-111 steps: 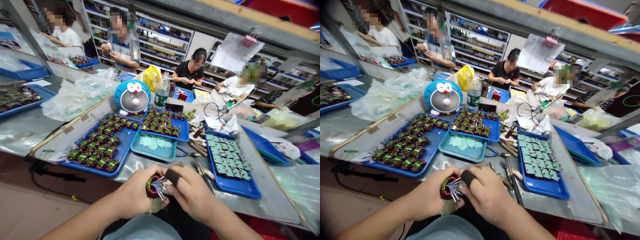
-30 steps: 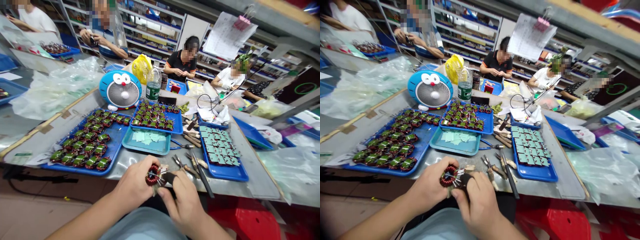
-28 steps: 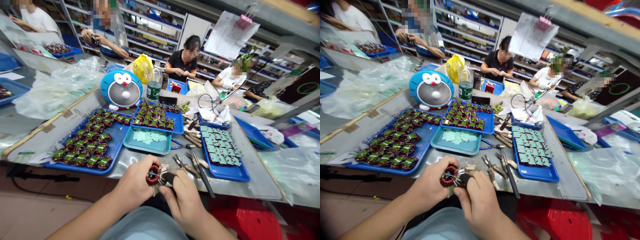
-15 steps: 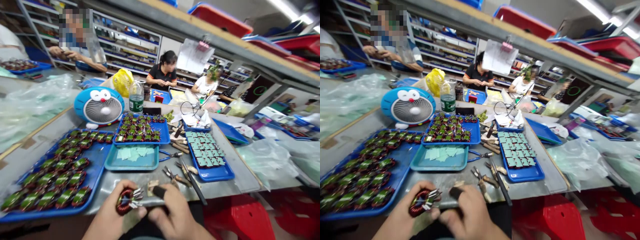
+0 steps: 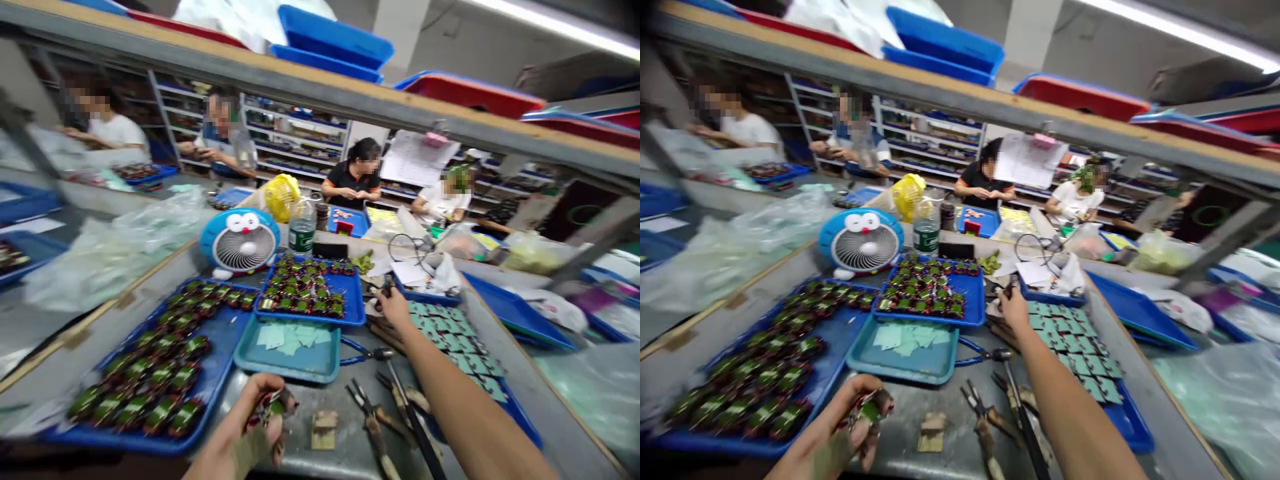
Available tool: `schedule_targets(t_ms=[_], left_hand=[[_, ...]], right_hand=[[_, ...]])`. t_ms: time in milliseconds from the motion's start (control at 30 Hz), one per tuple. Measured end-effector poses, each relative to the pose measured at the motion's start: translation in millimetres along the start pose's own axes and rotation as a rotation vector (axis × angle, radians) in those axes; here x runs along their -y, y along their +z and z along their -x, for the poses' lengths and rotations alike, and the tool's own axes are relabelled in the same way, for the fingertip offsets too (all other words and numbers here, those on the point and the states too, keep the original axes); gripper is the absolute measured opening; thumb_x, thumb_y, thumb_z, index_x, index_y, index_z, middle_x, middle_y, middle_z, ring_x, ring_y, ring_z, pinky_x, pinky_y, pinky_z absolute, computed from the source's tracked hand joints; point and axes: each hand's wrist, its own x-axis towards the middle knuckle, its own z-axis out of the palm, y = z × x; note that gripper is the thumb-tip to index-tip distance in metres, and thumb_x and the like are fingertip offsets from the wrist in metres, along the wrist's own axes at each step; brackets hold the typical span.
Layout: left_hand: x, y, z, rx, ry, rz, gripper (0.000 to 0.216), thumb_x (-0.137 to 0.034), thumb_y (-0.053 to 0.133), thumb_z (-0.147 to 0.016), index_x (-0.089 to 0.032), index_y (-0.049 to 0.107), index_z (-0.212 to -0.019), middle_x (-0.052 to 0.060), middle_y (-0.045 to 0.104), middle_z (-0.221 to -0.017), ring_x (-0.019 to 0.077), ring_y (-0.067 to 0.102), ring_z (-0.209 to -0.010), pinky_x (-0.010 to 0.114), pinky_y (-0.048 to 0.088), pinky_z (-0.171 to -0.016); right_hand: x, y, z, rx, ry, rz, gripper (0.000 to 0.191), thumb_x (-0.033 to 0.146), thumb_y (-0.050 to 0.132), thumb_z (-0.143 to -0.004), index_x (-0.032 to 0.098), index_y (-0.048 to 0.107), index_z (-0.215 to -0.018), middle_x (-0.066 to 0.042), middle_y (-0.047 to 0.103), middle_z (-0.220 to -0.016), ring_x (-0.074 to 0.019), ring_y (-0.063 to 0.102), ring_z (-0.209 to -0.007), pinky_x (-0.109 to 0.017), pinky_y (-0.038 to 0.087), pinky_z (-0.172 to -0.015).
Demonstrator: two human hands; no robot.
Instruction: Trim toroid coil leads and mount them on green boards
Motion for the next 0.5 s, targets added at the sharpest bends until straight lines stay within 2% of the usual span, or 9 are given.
schedule_targets(t_ms=[67,133,200,267,333,367,400,433,500], left_hand=[[-5,0,4,0.091,0.045,0.133,0.040,-0.061,0.066,-0.093,-0.026,0.060,-0.112,0.005,0.061,-0.107,0.0167,0.059,-0.079,0.030,0.048,-0.072],[-6,-2,5,0.138,0.034,0.216,0.035,-0.054,0.066,-0.096,-0.024,0.059,-0.111,0.006,0.059,-0.113,0.0160,0.061,-0.080,0.030,0.047,-0.072],[-6,-2,2,0.146,0.022,0.250,0.031,-0.050,0.067,-0.096,-0.024,0.059,-0.110,0.006,0.058,-0.116,0.0149,0.064,-0.078,0.028,0.047,-0.068],[-5,1,-1,0.154,0.028,0.206,0.033,-0.052,0.067,-0.096,-0.022,0.058,-0.109,0.007,0.060,-0.115,0.0161,0.066,-0.078,0.028,0.047,-0.066],[-5,6,-1,0.184,0.020,0.111,0.037,-0.055,0.064,-0.097,-0.023,0.055,-0.115,0.008,0.062,-0.114,0.0193,0.068,-0.083,0.029,0.049,-0.067],[-6,8,0,0.206,0.011,0.046,0.038,-0.056,0.062,-0.099,-0.025,0.053,-0.118,0.008,0.062,-0.115,0.0203,0.069,-0.084,0.029,0.050,-0.066],[-8,10,2,0.227,0.008,-0.035,0.037,-0.055,0.059,-0.100,-0.026,0.050,-0.121,0.008,0.062,-0.115,0.0205,0.069,-0.086,0.029,0.050,-0.066],[-10,11,4,0.248,0.019,-0.133,0.036,-0.054,0.058,-0.102,-0.027,0.048,-0.123,0.007,0.062,-0.113,0.0201,0.067,-0.086,0.029,0.050,-0.067],[-14,12,8,0.291,0.087,-0.344,0.029,-0.049,0.056,-0.104,-0.027,0.050,-0.121,0.006,0.062,-0.111,0.0198,0.064,-0.090,0.032,0.051,-0.074]], right_hand=[[-7,-12,12,0.018,-0.008,-0.032,0.031,0.036,0.068,-0.101,0.017,0.065,-0.125,-0.009,0.067,-0.127,-0.0266,0.068,-0.110,-0.049,0.057,-0.095],[-13,-29,38,0.016,-0.039,-0.091,0.035,0.041,0.071,-0.096,0.015,0.067,-0.119,-0.012,0.069,-0.123,-0.0321,0.064,-0.118,-0.055,0.049,-0.105],[-16,-42,82,0.018,-0.079,-0.192,0.048,0.053,0.068,-0.093,0.019,0.062,-0.126,-0.013,0.068,-0.125,-0.0346,0.060,-0.125,-0.053,0.046,-0.109],[-14,-48,139,0.072,-0.071,-0.353,0.059,0.064,0.054,-0.097,0.025,0.047,-0.141,-0.010,0.071,-0.116,-0.0301,0.069,-0.111,-0.047,0.057,-0.095],[-6,-45,198,0.356,0.163,-0.802,0.058,0.066,0.053,-0.097,0.031,0.042,-0.141,-0.005,0.069,-0.099,-0.0273,0.073,-0.085,-0.045,0.062,-0.071],[0,-43,222,0.547,0.281,-0.939,0.059,0.068,0.055,-0.096,0.031,0.043,-0.140,-0.003,0.067,-0.094,-0.0247,0.071,-0.074,-0.042,0.061,-0.061],[5,-41,243,0.699,0.364,-1.014,0.055,0.068,0.057,-0.095,0.030,0.048,-0.134,-0.002,0.066,-0.089,-0.0199,0.066,-0.063,-0.035,0.057,-0.053],[11,-41,259,0.832,0.403,-1.017,0.049,0.065,0.060,-0.096,0.027,0.054,-0.127,-0.001,0.065,-0.087,-0.0154,0.063,-0.058,-0.029,0.053,-0.052],[20,-47,277,0.987,0.360,-0.889,0.041,0.060,0.064,-0.097,0.022,0.062,-0.110,0.000,0.064,-0.083,-0.0099,0.058,-0.058,-0.021,0.047,-0.054]])
